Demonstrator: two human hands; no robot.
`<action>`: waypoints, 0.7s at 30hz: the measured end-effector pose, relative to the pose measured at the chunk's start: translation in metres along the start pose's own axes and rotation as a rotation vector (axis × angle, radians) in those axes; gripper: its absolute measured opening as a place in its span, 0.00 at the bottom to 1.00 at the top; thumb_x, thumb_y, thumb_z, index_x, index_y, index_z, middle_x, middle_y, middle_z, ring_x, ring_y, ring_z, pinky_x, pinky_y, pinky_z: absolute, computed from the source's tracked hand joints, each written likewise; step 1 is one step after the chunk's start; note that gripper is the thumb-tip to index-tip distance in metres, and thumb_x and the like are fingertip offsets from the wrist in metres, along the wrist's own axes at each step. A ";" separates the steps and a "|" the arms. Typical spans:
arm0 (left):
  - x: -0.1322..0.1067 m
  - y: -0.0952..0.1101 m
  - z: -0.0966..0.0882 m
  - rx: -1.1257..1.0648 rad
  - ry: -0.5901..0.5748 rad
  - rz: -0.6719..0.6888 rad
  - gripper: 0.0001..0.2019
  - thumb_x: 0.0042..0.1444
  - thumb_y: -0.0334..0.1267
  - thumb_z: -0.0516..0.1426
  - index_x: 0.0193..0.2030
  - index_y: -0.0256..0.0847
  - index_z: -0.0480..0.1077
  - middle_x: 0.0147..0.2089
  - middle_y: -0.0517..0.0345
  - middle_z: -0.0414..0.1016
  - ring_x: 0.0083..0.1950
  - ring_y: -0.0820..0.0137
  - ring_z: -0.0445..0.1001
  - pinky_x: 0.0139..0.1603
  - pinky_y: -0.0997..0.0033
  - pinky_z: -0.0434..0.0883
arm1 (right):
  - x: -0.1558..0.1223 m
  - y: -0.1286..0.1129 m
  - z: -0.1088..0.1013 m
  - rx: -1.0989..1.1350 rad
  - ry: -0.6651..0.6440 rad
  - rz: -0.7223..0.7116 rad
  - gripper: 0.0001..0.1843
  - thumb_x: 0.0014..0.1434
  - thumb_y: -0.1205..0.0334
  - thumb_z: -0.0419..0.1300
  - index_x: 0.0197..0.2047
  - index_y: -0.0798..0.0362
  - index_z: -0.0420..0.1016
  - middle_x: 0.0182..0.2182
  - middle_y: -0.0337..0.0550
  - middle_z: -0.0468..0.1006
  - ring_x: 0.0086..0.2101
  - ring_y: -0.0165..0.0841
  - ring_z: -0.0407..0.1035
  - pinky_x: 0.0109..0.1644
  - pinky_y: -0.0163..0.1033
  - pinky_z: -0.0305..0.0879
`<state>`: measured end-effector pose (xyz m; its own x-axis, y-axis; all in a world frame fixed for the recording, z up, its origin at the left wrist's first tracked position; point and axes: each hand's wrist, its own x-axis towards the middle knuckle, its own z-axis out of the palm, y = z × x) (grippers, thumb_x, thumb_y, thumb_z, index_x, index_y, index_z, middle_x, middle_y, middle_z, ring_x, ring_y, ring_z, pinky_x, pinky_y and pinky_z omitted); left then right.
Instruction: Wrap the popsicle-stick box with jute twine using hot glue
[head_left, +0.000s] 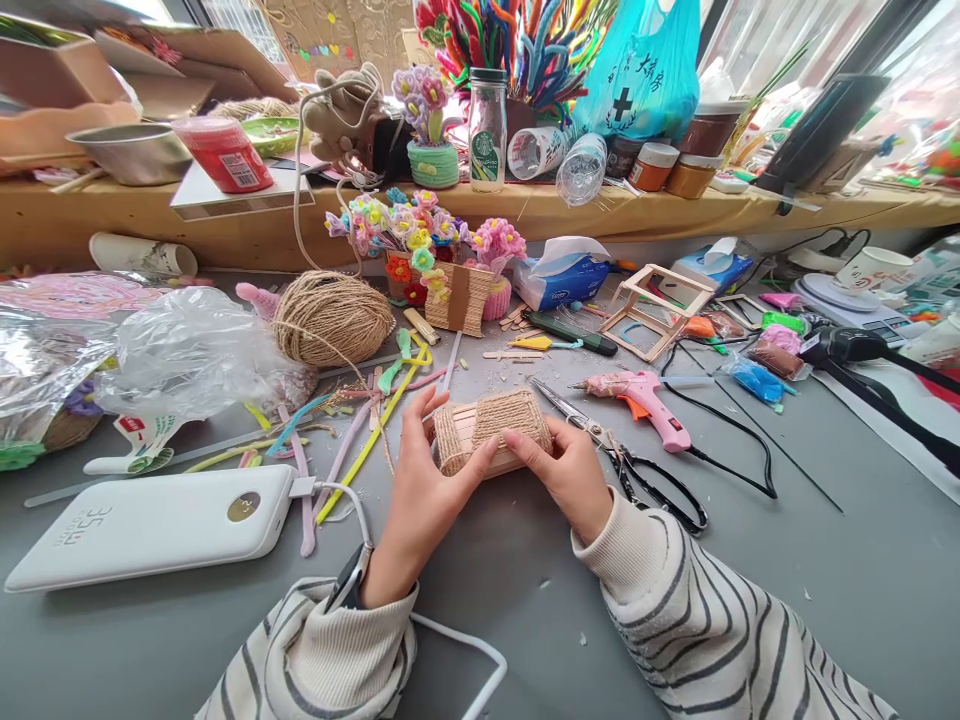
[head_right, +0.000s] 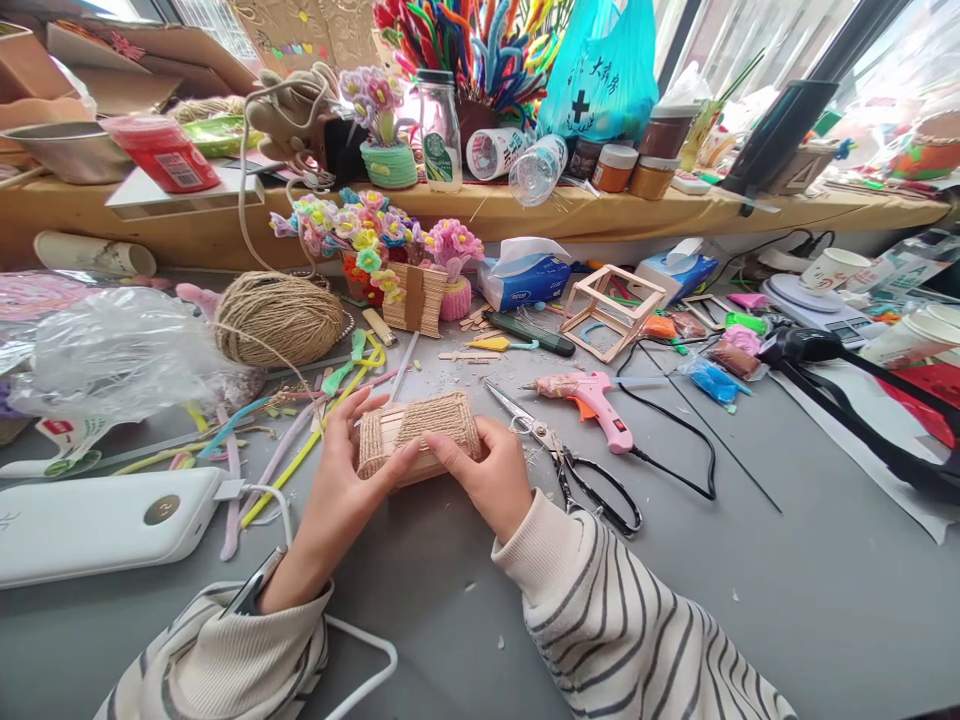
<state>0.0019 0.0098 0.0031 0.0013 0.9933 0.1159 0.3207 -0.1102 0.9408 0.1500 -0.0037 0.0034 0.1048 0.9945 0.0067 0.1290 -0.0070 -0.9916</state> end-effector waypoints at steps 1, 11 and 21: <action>0.000 0.000 0.001 0.007 0.010 0.003 0.37 0.43 0.49 0.60 0.58 0.43 0.50 0.57 0.46 0.59 0.57 0.60 0.62 0.57 0.53 0.60 | 0.000 0.001 0.001 -0.045 0.017 -0.022 0.19 0.48 0.47 0.59 0.33 0.56 0.74 0.33 0.47 0.77 0.35 0.37 0.69 0.40 0.41 0.65; -0.003 0.000 0.001 -0.011 0.021 0.003 0.36 0.43 0.48 0.61 0.57 0.44 0.51 0.57 0.47 0.59 0.56 0.61 0.63 0.56 0.54 0.61 | -0.005 0.003 -0.012 -0.691 0.345 -0.660 0.27 0.51 0.46 0.58 0.48 0.57 0.65 0.39 0.51 0.71 0.40 0.40 0.65 0.44 0.47 0.62; -0.003 0.000 0.000 -0.024 0.016 0.036 0.33 0.44 0.47 0.60 0.56 0.43 0.52 0.57 0.47 0.59 0.57 0.60 0.62 0.58 0.53 0.60 | -0.014 0.002 -0.014 -0.895 0.237 -1.087 0.25 0.53 0.48 0.57 0.53 0.47 0.66 0.45 0.48 0.65 0.41 0.38 0.63 0.44 0.43 0.62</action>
<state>0.0022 0.0063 0.0027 -0.0034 0.9880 0.1544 0.2980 -0.1464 0.9433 0.1630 -0.0192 0.0033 -0.3002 0.5079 0.8074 0.8094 0.5835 -0.0662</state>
